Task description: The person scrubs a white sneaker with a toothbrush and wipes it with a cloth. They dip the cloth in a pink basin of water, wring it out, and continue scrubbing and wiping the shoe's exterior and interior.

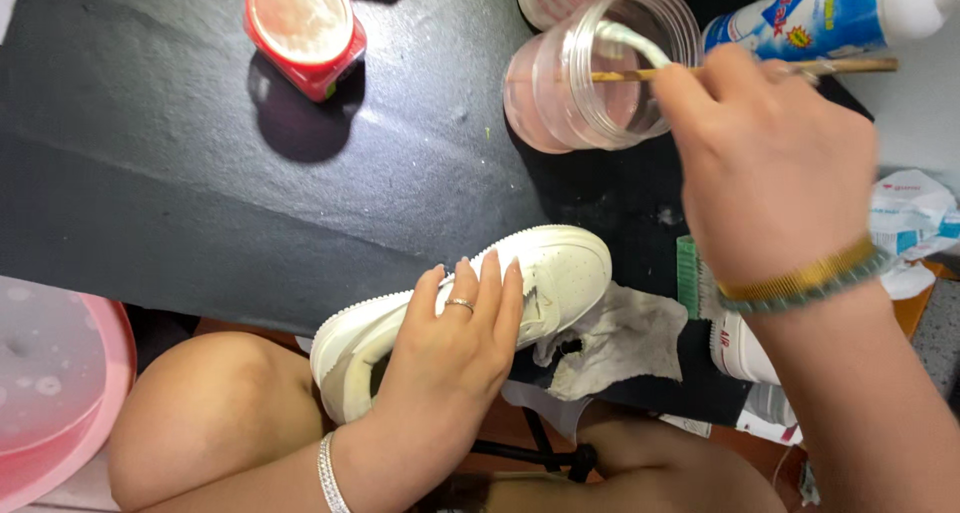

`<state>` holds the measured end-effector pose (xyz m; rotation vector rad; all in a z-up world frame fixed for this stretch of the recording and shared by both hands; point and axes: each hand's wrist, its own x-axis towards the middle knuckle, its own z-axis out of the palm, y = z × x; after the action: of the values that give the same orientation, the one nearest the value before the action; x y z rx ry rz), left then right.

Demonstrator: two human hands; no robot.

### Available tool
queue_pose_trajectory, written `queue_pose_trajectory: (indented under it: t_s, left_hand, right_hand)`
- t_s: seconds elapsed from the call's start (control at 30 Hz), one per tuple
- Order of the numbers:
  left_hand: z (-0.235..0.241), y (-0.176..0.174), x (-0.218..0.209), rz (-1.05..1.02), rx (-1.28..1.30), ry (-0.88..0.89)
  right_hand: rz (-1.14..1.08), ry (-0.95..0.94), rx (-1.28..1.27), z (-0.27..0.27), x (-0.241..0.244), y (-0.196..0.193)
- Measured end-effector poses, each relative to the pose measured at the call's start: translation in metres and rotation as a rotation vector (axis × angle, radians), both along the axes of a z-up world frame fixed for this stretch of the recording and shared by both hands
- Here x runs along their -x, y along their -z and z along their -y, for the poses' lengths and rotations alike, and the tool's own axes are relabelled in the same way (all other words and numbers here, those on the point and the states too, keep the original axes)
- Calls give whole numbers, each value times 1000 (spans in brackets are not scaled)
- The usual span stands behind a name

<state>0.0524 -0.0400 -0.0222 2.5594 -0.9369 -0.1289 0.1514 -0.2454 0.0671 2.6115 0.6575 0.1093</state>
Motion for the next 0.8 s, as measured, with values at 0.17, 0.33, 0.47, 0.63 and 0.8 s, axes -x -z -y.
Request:
queue_pose_trajectory:
  t_s: [0.17,0.33,0.47,0.63,0.8]
  left_hand:
    - [1,-1,-1,-7,-12,9]
    - [2,0,-1,-3,-48,21]
    - [4,-1,-4,0,-62,24]
    - [5,-4,-5,6,-115,54]
    - [5,-4,-6,-13,-100,53]
  right_hand:
    - [27,75,52,7,31,-16]
    - [-27,135,-34,23,52,-14]
    - [-6,141,-84,45,67,-2]
    - [-50,123,-125,65,77,6]
    - [4,64,-49,75,81,10]
